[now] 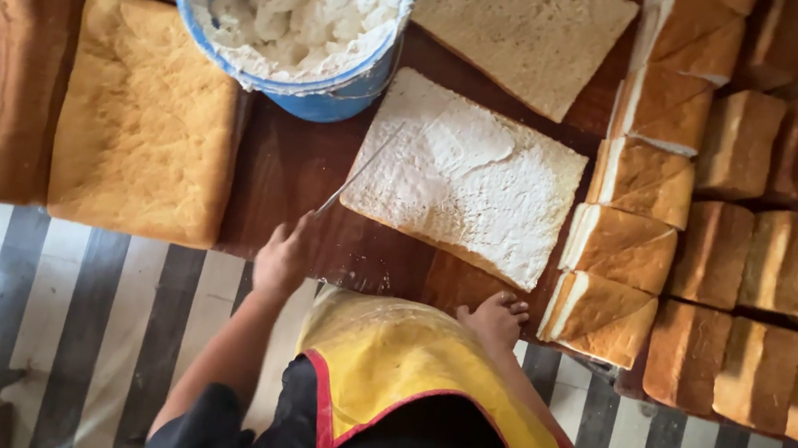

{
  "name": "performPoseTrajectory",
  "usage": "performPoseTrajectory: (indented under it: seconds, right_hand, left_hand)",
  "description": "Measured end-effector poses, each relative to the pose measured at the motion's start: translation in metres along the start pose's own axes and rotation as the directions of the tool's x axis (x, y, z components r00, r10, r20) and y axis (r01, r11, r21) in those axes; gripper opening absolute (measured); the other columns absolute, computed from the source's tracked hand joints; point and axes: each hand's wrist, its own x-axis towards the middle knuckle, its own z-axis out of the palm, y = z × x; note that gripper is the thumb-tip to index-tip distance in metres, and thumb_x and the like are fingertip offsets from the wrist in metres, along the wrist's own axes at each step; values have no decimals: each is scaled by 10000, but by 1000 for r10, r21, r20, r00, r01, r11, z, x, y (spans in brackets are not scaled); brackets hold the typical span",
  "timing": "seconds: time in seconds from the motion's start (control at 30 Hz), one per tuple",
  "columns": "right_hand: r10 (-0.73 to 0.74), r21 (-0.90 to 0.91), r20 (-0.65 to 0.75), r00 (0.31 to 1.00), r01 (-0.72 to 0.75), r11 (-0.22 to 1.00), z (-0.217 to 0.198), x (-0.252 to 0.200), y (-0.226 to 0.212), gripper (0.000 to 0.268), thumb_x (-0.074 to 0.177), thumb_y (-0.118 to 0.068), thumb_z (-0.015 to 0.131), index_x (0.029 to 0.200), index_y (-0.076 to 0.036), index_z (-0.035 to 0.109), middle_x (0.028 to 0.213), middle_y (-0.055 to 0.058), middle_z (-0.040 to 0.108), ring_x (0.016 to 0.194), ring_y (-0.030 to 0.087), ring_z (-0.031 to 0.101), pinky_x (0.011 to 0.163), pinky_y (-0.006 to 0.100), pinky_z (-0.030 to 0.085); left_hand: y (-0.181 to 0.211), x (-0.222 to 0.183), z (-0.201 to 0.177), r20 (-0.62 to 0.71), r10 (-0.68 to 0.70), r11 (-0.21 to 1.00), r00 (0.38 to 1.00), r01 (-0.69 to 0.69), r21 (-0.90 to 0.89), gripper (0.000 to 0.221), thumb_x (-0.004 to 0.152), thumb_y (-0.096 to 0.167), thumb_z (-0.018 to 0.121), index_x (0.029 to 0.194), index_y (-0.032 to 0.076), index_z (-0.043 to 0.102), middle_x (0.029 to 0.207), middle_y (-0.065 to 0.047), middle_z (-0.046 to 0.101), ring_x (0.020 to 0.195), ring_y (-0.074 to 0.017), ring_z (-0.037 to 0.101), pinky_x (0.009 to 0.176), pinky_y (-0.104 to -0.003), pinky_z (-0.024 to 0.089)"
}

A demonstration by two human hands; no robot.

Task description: The person places a slice of bread on the worktable, scoops white cream filling from a bucket with a spatula, and spreads it evenly over the bread slice. They then place a second bread slice on top to assemble a sandwich and set it with the finished stack of sandwiches.

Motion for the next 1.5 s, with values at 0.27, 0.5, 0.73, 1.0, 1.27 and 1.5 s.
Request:
performPoseTrajectory:
  seconds: [0.27,0.5,0.73,1.0,1.27,1.5]
  right_hand:
    - [9,7,-5,1000,-9,1000,-2,-1,2,1201,799,-599,708,1548,131,116,1585,445,164,1465,609,229,1143,551,403]
    - [-18,92,2,1000,18,996,-7,-9,9,1097,837,-549,683,1527,103,133,1567,445,157,1446,597,238,1086,552,436]
    - [110,510,-238,965,28,860,21,2,38,775,884,-404,630,1541,-62,402,1481,270,544,1318,470,580,1097,528,489]
    - [249,884,-418,874,327,335,76,70,69,699,891,-80,640,1492,53,310,1360,225,588,1089,311,658,912,379,540]
    - [126,990,63,990,-46,-133,22,58,49,630,889,-67,647,1435,-137,342,1043,102,681,827,176,656,687,317,525]
    - [80,973,49,996,-29,-230,26,51,49,696,932,-94,620,1521,-200,266,1064,107,699,895,176,691,765,310,564]
  left_hand:
    - [58,67,133,320,276,943,906,-320,93,738,998,137,515,1695,179,276,1162,-208,695,1206,-354,658,887,-414,612]
    - [79,33,62,539,429,866,725,-501,-16,675,914,276,629,1544,291,389,1187,-186,699,1129,-365,657,917,-467,554]
    - [13,21,21,395,559,818,729,-406,-407,389,904,449,687,1267,310,700,1158,-109,763,935,-289,756,813,-445,599]
    - [41,5,-17,696,234,926,679,-374,54,398,1015,474,532,1401,405,601,1069,-82,760,844,-264,744,808,-441,608]
    - [-6,47,19,469,469,867,748,-288,-407,304,898,406,644,1181,332,730,1029,-40,804,825,-251,814,745,-393,656]
    - [89,69,60,456,38,970,889,76,-230,372,1038,379,507,1393,377,618,1022,-61,787,691,-309,716,635,-483,610]
